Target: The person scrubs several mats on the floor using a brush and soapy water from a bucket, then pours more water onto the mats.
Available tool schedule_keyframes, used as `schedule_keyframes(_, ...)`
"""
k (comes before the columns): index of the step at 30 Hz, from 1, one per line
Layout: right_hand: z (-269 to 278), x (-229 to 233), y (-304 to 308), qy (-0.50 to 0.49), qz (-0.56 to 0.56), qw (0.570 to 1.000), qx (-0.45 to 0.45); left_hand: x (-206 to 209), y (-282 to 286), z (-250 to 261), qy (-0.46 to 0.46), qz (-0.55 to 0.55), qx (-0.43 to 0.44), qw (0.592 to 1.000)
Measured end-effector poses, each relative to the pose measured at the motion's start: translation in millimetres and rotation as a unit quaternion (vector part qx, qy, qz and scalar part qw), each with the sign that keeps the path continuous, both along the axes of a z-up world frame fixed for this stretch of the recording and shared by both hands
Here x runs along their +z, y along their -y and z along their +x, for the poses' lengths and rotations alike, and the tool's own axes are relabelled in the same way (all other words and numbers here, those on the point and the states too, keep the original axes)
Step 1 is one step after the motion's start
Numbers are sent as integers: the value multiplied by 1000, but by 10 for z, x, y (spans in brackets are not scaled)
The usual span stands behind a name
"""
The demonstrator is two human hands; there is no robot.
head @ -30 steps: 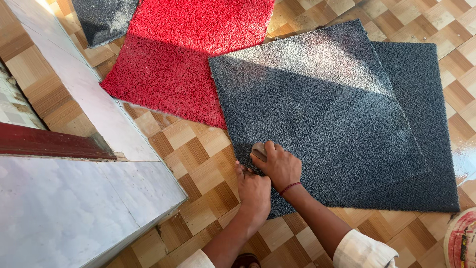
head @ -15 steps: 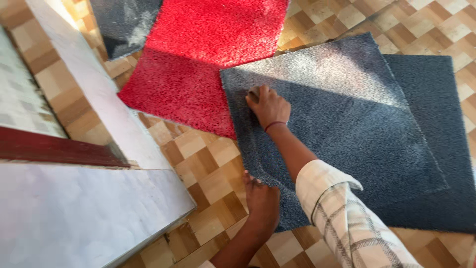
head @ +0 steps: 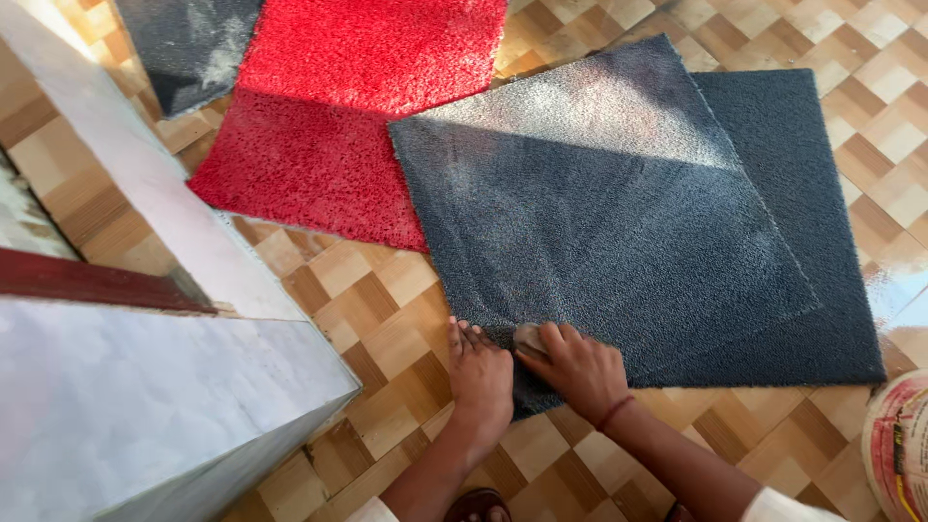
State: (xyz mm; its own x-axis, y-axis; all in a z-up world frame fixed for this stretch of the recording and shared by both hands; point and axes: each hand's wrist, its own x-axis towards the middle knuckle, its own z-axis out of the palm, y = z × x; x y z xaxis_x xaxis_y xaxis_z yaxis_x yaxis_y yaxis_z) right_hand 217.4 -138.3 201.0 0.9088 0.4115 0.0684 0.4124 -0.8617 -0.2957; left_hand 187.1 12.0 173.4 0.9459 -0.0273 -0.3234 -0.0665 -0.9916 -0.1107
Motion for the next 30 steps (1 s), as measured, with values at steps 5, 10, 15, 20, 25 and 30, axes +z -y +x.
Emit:
schedule_keyframes(5,768,-190,-173,34,7,999,-41,80,17,19,-53,7,-1,999)
schedule_keyframes(10,2098,-412,-469,174,5,980,-97,77,23,75,-57,-78,16,995)
schedule_keyframes(15,2957,-324,-639,75,0,986,-152,88,13,239,-106,-73,23,991)
schedule_keyframes(20,2307,-332,-525,96,-16,989,-108,190,5,155,-68,-65,12,995)
schedule_keyframes(25,841,-239,-160,6,22,999,-43,129,-80,-13,-49,-61,-12,997)
schedule_keyframes(30,132,-117,-114,-22,2,1000,16,-41,-92,-69,18,-50,3,999)
